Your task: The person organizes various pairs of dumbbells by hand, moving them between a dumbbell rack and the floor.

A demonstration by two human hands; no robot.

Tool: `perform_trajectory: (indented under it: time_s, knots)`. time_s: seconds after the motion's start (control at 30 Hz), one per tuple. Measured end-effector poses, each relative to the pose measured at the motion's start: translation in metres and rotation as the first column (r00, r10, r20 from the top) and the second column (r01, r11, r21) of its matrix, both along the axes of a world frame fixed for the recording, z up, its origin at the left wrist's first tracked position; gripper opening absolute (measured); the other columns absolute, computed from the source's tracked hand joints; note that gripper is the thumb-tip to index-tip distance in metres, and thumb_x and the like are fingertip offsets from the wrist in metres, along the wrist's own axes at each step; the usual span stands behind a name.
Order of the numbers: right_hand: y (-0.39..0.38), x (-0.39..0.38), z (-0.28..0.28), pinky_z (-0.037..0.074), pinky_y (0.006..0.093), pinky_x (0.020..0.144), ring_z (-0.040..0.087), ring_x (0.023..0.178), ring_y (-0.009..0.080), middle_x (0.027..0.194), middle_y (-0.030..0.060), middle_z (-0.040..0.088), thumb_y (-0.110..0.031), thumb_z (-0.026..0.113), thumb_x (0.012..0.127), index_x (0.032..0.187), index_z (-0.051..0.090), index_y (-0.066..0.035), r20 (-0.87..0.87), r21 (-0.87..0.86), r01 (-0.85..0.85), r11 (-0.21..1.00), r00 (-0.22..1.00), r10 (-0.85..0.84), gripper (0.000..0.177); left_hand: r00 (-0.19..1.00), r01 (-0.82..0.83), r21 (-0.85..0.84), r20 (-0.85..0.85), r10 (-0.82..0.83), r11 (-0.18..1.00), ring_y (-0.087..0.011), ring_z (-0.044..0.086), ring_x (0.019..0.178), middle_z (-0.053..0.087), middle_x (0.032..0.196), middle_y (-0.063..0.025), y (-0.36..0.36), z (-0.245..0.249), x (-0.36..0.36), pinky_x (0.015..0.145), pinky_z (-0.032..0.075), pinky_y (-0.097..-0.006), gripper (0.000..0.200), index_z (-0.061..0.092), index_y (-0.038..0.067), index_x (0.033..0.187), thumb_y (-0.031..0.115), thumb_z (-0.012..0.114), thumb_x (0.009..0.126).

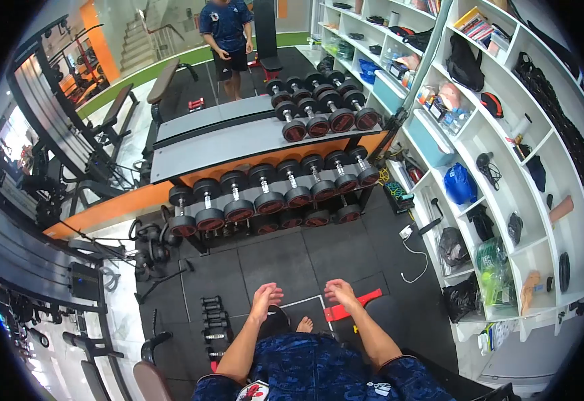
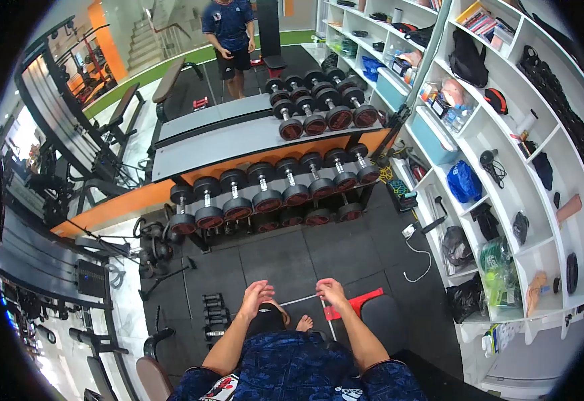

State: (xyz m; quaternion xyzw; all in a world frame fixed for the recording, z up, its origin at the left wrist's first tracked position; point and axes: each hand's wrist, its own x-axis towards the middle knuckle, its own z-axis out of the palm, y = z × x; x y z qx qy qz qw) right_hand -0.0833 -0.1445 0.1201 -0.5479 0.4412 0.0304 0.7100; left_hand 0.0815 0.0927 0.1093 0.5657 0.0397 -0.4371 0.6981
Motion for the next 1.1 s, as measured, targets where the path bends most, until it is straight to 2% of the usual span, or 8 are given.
perform_trajectory:
  time_s: [0.17,0.37,0.6,0.8,0.87,1.0,1.03,1.1]
  knots:
    - [-0.066,0.061,-0.003,0.052,0.0301,0.068,0.065,0.081,0.0187,0.096,0.0102,0.065,-0.017,0.057,0.089,0.109,0.057,-0.006,0.078,0.057,0.088,0.994,0.993,-0.092,0.023,0.999,0.025,-0.081,-0.026,-0.027,0.996,-0.0211,0.065,0.084,0.064,0.098,-0.0135,-0.081,-0.006,0.069,0.069,0.054,-0.0311,0.029,0.055,0.003,0.111,0.024,0.057,0.090]
    - [-0.142,0.144,0.009,0.052,0.0303,0.068,0.065,0.081,0.0184,0.096,0.0106,0.065,-0.018,0.057,0.089,0.109,0.057,-0.005,0.075,0.006,0.233,0.972,0.970,-0.233,0.024,0.985,0.168,0.041,0.031,-0.169,0.985,-0.0193,0.065,0.082,0.065,0.097,-0.0120,-0.169,-0.001,0.183,0.068,0.053,-0.0300,0.027,0.055,0.004,0.111,0.022,0.057,0.091]
    - [-0.214,0.240,0.029,0.052,0.0299,0.068,0.065,0.083,0.0184,0.097,0.0107,0.065,-0.018,0.058,0.089,0.110,0.056,-0.004,0.062,-0.044,0.227,0.973,0.973,-0.224,0.025,0.979,0.197,0.051,0.043,-0.199,0.979,-0.0181,0.064,0.080,0.065,0.098,-0.0113,-0.272,0.016,0.296,0.068,0.052,-0.0293,0.028,0.054,0.004,0.113,0.021,0.056,0.090]
    - [-0.291,0.334,0.043,0.052,0.0291,0.068,0.064,0.081,0.0177,0.097,0.0108,0.065,-0.016,0.058,0.090,0.111,0.055,-0.004,0.171,-0.077,0.196,0.978,0.969,-0.180,0.025,0.980,0.173,0.026,0.095,-0.175,0.985,-0.0202,0.065,0.083,0.064,0.099,-0.0132,-0.356,0.049,0.367,0.067,0.054,-0.0324,0.031,0.050,0.003,0.115,0.016,0.057,0.088]
    - [-0.324,0.373,0.048,0.051,0.0279,0.066,0.064,0.079,0.0165,0.094,0.0097,0.066,-0.014,0.057,0.091,0.110,0.056,-0.003,0.217,-0.162,0.173,0.972,0.967,-0.135,0.022,0.983,0.133,0.034,0.119,-0.136,0.990,-0.0204,0.065,0.083,0.064,0.100,-0.0133,-0.383,0.058,0.389,0.068,0.054,-0.0330,0.033,0.049,0.002,0.116,0.014,0.059,0.087]
    - [-0.392,0.459,0.054,0.051,0.0263,0.067,0.064,0.076,0.0132,0.089,0.0076,0.068,-0.010,0.059,0.088,0.104,0.060,-0.003,0.289,-0.312,0.153,0.938,0.955,-0.060,0.018,0.994,-0.067,-0.051,0.086,0.071,0.996,-0.0181,0.064,0.078,0.064,0.093,-0.0102,-0.440,0.064,0.431,0.064,0.053,-0.0285,0.041,0.050,0.001,0.114,0.012,0.069,0.080]
    - [-0.412,0.482,0.044,0.051,0.0265,0.069,0.064,0.077,0.0124,0.088,0.0066,0.068,-0.008,0.060,0.086,0.097,0.064,-0.003,0.317,-0.392,0.138,0.909,0.948,-0.007,0.012,0.984,-0.122,-0.030,0.127,0.125,0.992,-0.0202,0.065,0.084,0.065,0.096,-0.0127,-0.455,0.069,0.439,0.069,0.054,-0.0311,0.038,0.050,0.000,0.114,0.011,0.065,0.081]
    - [-0.438,0.518,0.055,0.051,0.0302,0.073,0.065,0.078,0.0172,0.087,0.0081,0.067,-0.009,0.062,0.081,0.088,0.067,-0.003,0.265,-0.634,0.100,0.767,0.960,0.093,0.011,0.970,-0.206,-0.032,0.126,0.209,0.978,-0.0180,0.065,0.082,0.064,0.095,-0.0107,-0.486,0.072,0.457,0.068,0.054,-0.0284,0.040,0.051,0.000,0.115,0.009,0.066,0.080]
